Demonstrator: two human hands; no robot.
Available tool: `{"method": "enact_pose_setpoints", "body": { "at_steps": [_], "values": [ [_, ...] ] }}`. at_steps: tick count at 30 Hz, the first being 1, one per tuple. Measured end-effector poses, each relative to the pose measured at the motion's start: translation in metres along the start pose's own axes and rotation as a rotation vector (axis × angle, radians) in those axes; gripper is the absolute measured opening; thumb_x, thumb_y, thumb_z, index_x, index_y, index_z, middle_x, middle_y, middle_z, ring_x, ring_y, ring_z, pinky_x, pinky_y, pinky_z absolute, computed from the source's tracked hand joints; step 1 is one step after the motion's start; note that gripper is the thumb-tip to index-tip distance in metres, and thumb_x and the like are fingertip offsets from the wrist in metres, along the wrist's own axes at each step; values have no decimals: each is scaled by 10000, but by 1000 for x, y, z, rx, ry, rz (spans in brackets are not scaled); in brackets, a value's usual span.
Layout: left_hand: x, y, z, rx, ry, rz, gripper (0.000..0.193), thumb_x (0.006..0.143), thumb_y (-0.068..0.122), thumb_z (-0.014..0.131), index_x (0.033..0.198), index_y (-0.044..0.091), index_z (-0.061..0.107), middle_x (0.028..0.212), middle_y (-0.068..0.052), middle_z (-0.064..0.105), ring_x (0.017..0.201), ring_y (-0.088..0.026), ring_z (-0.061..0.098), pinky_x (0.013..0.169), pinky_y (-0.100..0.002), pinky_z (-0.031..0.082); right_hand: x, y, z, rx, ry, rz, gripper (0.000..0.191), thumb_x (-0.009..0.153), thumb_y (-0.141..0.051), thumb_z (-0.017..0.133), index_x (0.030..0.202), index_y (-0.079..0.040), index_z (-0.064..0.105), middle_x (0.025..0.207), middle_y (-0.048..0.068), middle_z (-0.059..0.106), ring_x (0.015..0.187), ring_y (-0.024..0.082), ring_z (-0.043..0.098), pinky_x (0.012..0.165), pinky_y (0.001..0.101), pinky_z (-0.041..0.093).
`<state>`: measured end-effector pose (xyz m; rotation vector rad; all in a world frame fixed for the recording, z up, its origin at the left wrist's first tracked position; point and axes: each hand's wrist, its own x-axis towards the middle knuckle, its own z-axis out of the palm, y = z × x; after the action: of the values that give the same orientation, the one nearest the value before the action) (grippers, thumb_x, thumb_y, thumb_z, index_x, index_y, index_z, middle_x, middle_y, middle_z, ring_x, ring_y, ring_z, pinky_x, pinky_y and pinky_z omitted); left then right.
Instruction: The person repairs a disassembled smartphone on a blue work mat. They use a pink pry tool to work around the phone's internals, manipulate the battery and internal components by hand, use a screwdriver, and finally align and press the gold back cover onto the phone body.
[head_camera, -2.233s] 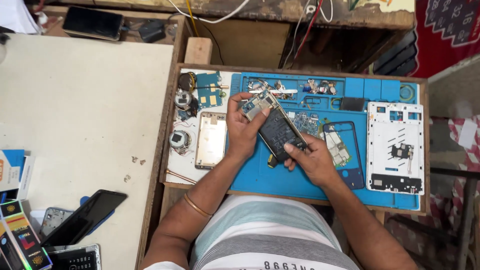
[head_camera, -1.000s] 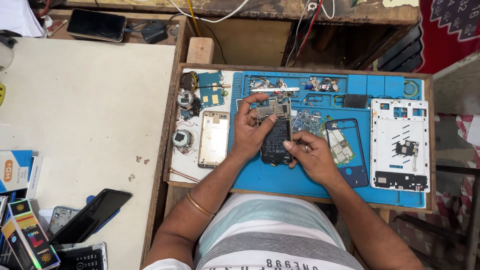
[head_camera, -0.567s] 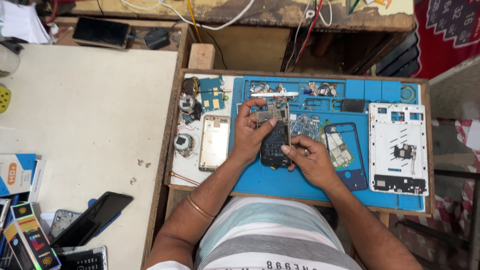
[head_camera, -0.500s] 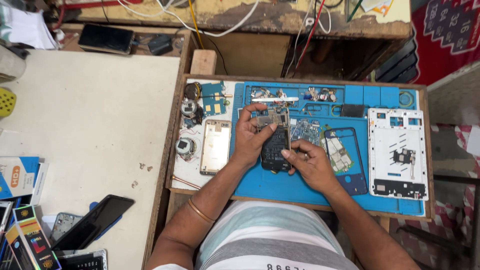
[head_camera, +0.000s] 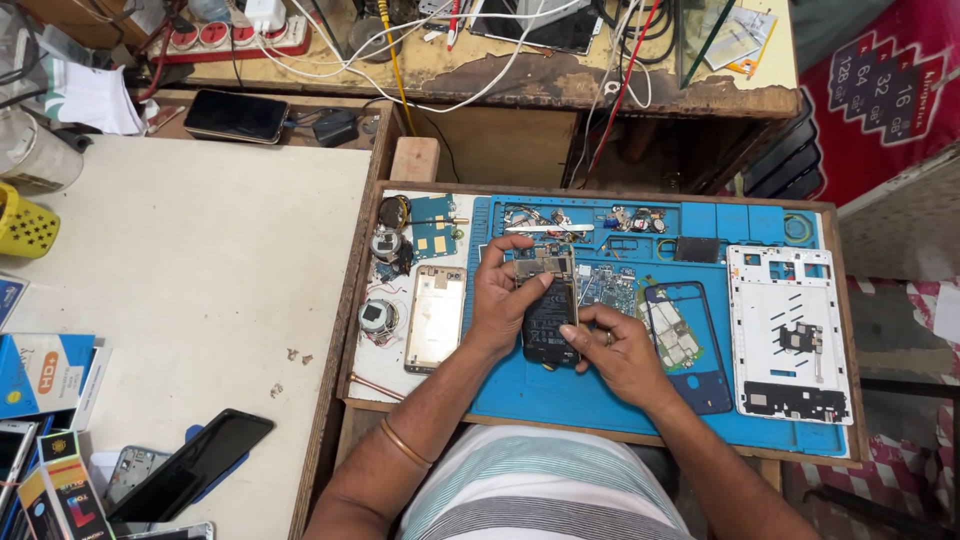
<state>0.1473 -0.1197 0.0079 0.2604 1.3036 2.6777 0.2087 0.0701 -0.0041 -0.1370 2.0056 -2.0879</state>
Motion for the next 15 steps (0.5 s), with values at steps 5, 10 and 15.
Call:
{"method": "enact_pose_setpoints", "body": {
  "at_steps": [5, 10, 15],
  "values": [
    [2, 2, 1, -4, -7, -3, 464, 918, -57, 677, 1308, 71, 461, 1046, -171, 749, 944, -173, 737, 799, -306, 636, 1, -2, 0, -12, -4, 5, 226, 960, -195, 698, 1053, 11, 706, 812, 33, 693, 623, 47, 627, 524, 217, 554],
    [2, 4, 4, -3, 4, -23, 525, 910, -39, 702, 1355, 80, 451, 1047, -173, 751, 951, -180, 743, 824, -328, 637, 1, -4, 0, 6, 6, -7, 231, 957, -191, 691, 1075, 7, 693, 803, 31, 685, 618, 36, 617, 516, 207, 549],
    [3, 6, 4, -32, -7, -100, 632, 851, -17, 745, 1395, 102, 446, 1034, -141, 746, 948, -184, 743, 843, -355, 637, -1, -5, 0, -16, 21, -18, 220, 956, -179, 694, 1068, 11, 690, 784, 18, 679, 602, 29, 608, 515, 203, 542]
  ]
}}
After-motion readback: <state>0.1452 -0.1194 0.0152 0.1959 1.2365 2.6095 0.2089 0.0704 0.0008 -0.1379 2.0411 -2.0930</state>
